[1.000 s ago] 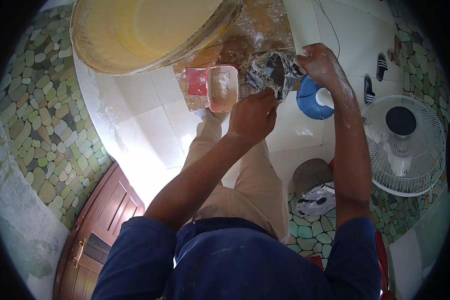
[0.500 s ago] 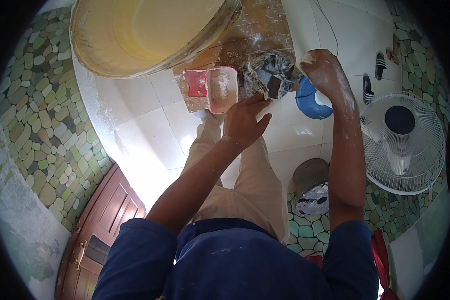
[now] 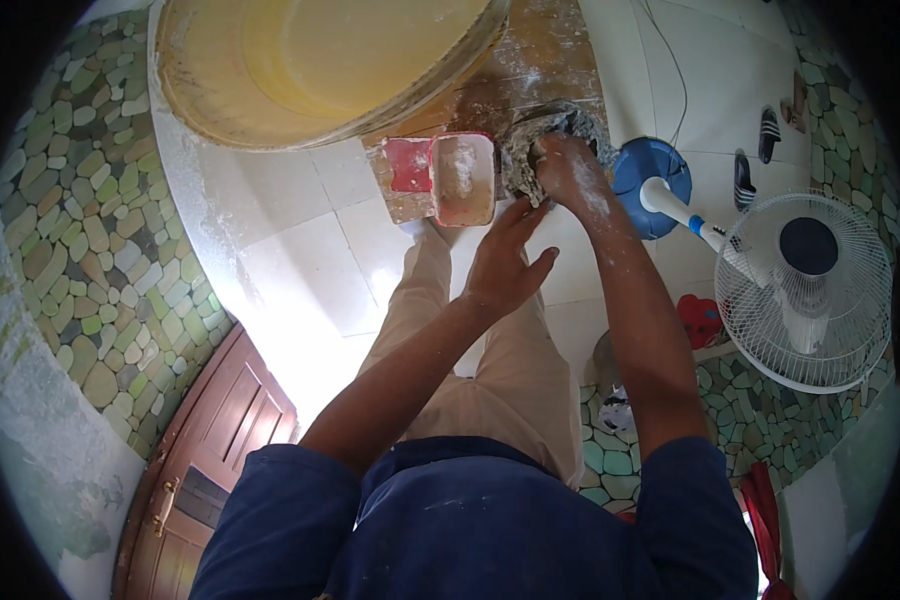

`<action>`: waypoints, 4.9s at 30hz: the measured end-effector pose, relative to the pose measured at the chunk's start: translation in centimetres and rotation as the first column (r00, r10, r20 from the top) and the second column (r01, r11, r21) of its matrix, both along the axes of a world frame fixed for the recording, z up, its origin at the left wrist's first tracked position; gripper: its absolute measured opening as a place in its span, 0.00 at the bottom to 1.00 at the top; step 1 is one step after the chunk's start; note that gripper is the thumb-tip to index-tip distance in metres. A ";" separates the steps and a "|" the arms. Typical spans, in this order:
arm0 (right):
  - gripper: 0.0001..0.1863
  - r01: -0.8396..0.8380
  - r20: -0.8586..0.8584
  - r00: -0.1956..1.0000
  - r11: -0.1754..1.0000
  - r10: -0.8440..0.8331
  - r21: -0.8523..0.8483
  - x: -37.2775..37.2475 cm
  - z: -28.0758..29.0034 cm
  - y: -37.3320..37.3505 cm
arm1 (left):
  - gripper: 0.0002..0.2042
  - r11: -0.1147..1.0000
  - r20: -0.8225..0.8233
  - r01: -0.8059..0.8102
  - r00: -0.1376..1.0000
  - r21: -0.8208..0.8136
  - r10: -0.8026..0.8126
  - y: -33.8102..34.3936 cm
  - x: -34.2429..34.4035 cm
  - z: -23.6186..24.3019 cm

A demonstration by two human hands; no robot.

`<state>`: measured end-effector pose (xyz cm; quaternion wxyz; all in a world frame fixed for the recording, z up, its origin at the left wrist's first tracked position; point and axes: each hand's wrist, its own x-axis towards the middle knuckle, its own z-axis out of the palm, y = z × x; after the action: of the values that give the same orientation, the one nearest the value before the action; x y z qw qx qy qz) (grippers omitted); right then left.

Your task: The recorder mixes putty in a bucket and then uses a scraper to apply the putty to a wall for repair.

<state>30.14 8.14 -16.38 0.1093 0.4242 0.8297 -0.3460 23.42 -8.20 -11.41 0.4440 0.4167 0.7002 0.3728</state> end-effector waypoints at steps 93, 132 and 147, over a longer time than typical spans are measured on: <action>0.16 0.582 -0.179 0.450 0.440 -0.875 -0.684 -4.3 -2.6 -10.7 | 0.07 0.854 -0.776 0.098 0.479 0.511 0.409 6.1 -25.9 7.5; 0.11 0.839 -0.521 0.467 0.545 -0.714 0.005 -7.5 -13.2 -13.9 | 0.08 0.852 -0.799 0.156 0.462 0.500 0.384 6.1 -26.1 7.5; 0.13 0.463 0.156 -0.472 -0.395 -0.868 -0.794 -10.7 -10.1 -11.6 | 0.09 0.877 -0.831 0.172 0.441 0.449 0.339 5.8 -26.2 7.7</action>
<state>19.45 -3.44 -26.51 -0.3920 0.6776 -0.0419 -0.6209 -2.74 -2.37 -3.72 -0.1276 0.6069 0.7341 0.2767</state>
